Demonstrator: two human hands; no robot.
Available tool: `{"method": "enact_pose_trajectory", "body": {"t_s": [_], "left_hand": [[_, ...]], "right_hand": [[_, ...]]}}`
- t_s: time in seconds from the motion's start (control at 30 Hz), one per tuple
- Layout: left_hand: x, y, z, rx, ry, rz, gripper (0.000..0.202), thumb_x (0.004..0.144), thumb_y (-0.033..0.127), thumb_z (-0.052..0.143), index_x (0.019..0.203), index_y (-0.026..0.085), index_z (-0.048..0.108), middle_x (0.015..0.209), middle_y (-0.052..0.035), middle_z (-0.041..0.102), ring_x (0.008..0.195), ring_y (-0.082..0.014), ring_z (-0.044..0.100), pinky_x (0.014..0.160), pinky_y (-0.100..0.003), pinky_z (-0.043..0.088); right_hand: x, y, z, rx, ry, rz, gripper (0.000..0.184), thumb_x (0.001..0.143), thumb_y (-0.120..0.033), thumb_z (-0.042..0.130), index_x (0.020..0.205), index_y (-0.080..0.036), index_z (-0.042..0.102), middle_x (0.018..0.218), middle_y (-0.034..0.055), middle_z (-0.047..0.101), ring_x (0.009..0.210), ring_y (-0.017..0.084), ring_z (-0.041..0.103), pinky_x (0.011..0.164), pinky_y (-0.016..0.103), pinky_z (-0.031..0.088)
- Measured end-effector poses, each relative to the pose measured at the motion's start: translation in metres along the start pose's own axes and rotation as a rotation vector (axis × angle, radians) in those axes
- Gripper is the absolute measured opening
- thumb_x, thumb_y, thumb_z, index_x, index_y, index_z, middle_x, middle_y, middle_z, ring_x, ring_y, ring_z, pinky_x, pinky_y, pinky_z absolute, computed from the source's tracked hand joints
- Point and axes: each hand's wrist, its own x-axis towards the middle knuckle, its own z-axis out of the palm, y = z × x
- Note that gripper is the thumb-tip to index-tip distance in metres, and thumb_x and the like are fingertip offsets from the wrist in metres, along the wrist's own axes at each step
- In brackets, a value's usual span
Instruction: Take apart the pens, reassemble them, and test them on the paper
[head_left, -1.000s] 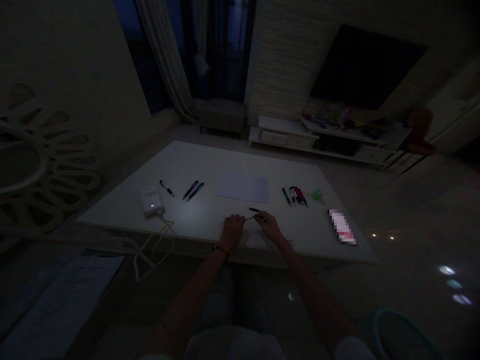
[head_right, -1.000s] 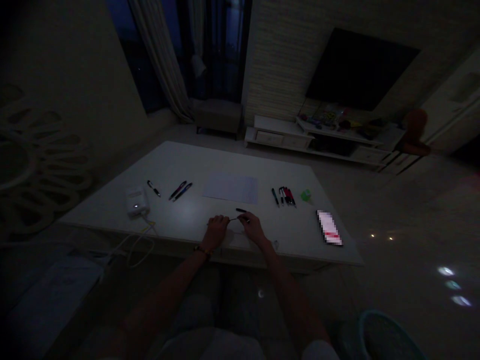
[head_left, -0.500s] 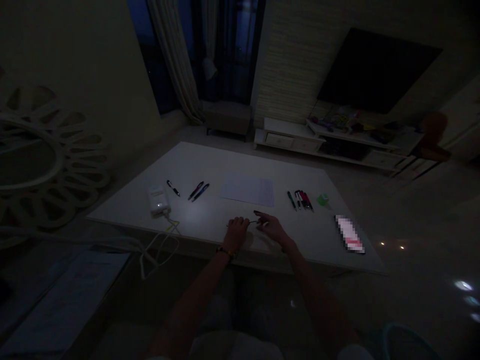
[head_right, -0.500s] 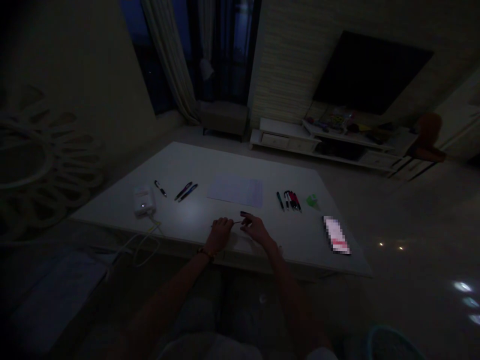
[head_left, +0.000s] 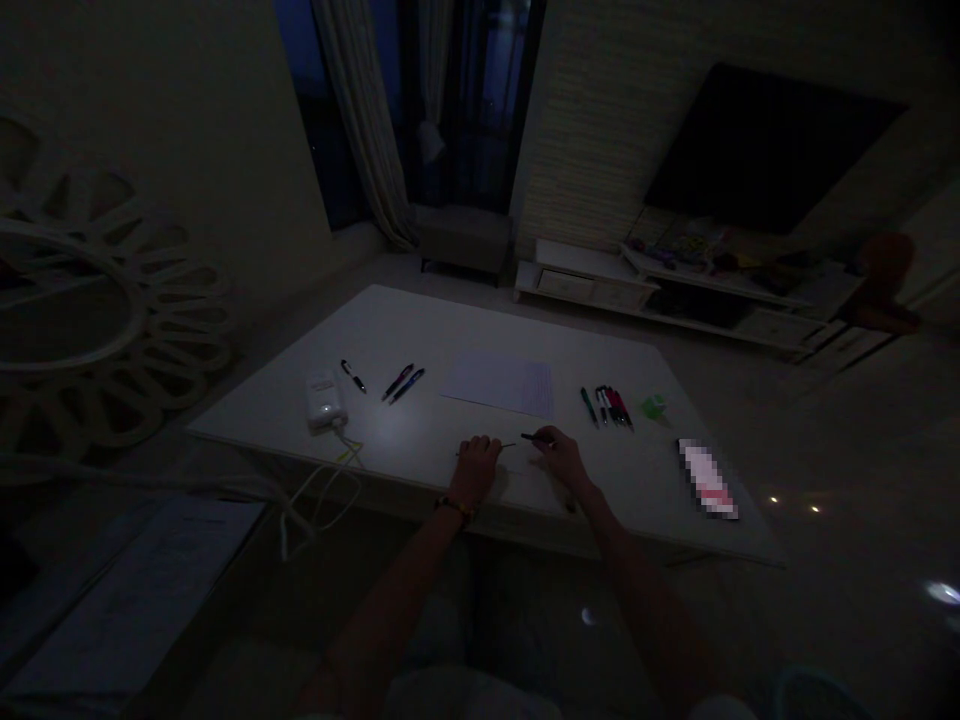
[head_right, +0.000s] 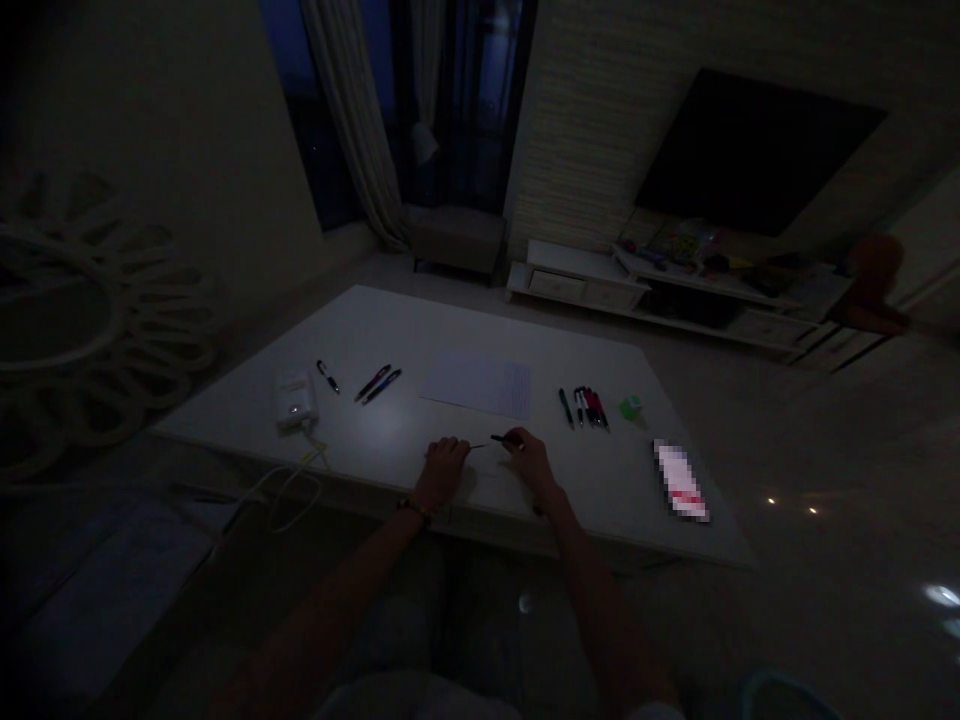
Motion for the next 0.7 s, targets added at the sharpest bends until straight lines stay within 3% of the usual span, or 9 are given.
{"method": "enact_pose_trajectory", "body": {"t_s": [0.13, 0.27, 0.7], "left_hand": [[0.000, 0.000, 0.000, -0.017, 0.011, 0.027, 0.016, 0.090, 0.018, 0.036, 0.098, 0.019, 0.051, 0.092, -0.0066, 0.052, 0.088, -0.0209, 0.046, 0.076, -0.036, 0.032], [0.001, 0.000, -0.001, -0.019, 0.008, 0.032, 0.016, 0.089, 0.017, 0.037, 0.097, 0.019, 0.051, 0.092, -0.0067, 0.052, 0.088, -0.0213, 0.046, 0.075, -0.036, 0.033], [0.001, 0.000, -0.002, -0.013, -0.003, 0.044, 0.017, 0.089, 0.015, 0.037, 0.099, 0.019, 0.051, 0.094, -0.0069, 0.053, 0.088, -0.0211, 0.046, 0.075, -0.036, 0.032]], "right_hand": [[-0.015, -0.013, -0.014, 0.015, 0.022, -0.014, 0.019, 0.075, -0.034, 0.056, 0.085, -0.019, 0.063, 0.085, 0.0042, 0.068, 0.076, 0.017, 0.060, 0.067, 0.027, 0.042], [-0.015, -0.022, -0.013, 0.024, 0.007, -0.046, 0.020, 0.075, -0.034, 0.056, 0.085, -0.019, 0.065, 0.087, 0.0049, 0.068, 0.076, 0.017, 0.060, 0.069, 0.028, 0.043], [-0.011, -0.023, -0.017, 0.015, 0.028, -0.096, 0.016, 0.074, -0.030, 0.059, 0.082, -0.019, 0.066, 0.084, 0.0047, 0.068, 0.073, 0.016, 0.059, 0.067, 0.028, 0.044]]}}
